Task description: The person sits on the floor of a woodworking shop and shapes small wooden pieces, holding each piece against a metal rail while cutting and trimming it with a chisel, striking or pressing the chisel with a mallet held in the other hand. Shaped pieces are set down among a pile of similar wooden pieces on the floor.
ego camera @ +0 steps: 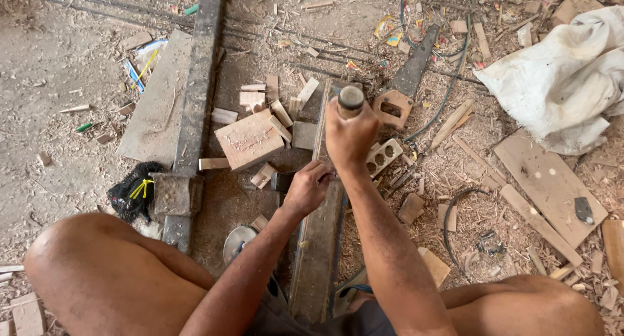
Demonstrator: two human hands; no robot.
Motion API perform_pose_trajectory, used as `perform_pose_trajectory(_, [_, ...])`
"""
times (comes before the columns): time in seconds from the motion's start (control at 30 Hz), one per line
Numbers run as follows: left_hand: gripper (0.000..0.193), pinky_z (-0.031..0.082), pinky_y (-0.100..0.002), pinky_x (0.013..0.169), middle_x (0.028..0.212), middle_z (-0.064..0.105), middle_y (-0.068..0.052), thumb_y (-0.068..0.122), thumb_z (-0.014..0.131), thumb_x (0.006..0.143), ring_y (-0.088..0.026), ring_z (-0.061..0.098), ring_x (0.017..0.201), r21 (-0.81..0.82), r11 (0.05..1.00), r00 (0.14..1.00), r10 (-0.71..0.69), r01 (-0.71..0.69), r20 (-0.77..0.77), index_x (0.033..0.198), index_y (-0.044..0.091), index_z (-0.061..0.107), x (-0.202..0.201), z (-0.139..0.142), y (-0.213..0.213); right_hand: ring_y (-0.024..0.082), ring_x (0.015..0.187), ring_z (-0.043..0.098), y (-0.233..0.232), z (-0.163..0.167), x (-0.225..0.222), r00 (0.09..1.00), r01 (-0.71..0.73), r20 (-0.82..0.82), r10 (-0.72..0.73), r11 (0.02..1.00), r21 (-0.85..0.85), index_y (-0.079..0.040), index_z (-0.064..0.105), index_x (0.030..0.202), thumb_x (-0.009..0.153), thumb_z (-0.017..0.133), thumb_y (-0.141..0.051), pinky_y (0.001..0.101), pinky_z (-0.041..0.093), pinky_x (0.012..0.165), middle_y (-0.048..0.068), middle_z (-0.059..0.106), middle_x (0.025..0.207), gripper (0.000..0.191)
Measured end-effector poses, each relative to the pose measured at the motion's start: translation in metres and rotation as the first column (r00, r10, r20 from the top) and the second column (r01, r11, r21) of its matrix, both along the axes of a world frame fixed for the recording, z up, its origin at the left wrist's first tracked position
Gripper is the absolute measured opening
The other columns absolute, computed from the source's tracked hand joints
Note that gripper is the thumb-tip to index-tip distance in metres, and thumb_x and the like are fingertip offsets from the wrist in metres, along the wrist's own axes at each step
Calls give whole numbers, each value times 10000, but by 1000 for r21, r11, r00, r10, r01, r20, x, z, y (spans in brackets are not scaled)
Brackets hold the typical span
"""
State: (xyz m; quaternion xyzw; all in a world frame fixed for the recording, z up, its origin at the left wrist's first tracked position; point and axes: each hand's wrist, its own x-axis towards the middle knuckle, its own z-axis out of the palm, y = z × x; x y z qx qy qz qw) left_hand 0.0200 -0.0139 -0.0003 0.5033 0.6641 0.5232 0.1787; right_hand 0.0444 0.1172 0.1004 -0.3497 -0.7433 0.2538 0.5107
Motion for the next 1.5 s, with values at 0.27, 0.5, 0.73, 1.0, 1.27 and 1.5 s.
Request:
perform_pose_trajectory(0.27, [154, 623, -372, 744, 995, 710, -128, 33, 769, 867, -271, 749, 881, -45, 999, 990, 25, -20, 137, 1003, 5, 702, 0, 9, 1, 124, 475, 685, 6, 12, 27, 984, -131, -138, 111, 981, -145, -8, 658, 845, 935, 685, -33, 244, 592, 381, 84, 671, 627, 97])
perform_pose_trajectory(0.5, [115, 609, -375, 739, 986, 706, -133, 34, 756, 898, -267, 736, 875, -13, 1000, 995, 18, -17, 94, 993, 0, 700, 4, 5, 2, 133, 450, 649, -1, 19, 53, 930, -284, -284, 234, 947, -150, -15, 648, 766, 950, 622, 0, 261, 563, 382, 102, 649, 590, 186])
perform_pose_trajectory(0.73, [82, 601, -402, 771, 968, 717, -145, -10, 722, 892, -311, 723, 881, 5, 1000, 999, 13, -14, 45, 971, 10, 712, 8, -2, 7, 116, 459, 635, -16, 26, 54, 941, -280, -208, 267, 959, -37, -35, 648, 766, 941, 629, -16, 239, 516, 390, 66, 643, 577, 177])
perform_pose_trajectory(1.0, [165, 590, -442, 804, 1015, 713, -159, 27, 738, 874, -368, 718, 912, 64, 998, 997, 3, -8, 81, 1036, 36, 709, 10, 2, 3, 121, 552, 626, -33, 39, 56, 928, -327, -238, 288, 934, -142, -61, 618, 828, 1013, 649, -42, 279, 464, 473, 59, 648, 648, 189])
perform_pose_trajectory(1.27, [86, 588, -447, 785, 985, 732, -179, 70, 738, 922, -374, 721, 907, -25, 996, 985, 84, -81, 153, 1000, 35, 731, 17, -1, 7, 94, 502, 597, -36, 44, 59, 916, -330, -280, 287, 936, -119, -53, 620, 818, 986, 666, -58, 266, 437, 436, 28, 630, 627, 174])
perform_pose_trajectory(1.5, [124, 581, -463, 803, 1010, 705, -199, -2, 623, 896, -404, 687, 938, 80, 997, 997, -8, 2, 71, 986, 10, 707, 15, -22, 6, 98, 559, 604, -32, 19, 64, 886, -392, -334, 321, 903, -173, -62, 628, 820, 1001, 630, -92, 259, 460, 500, 13, 649, 687, 183])
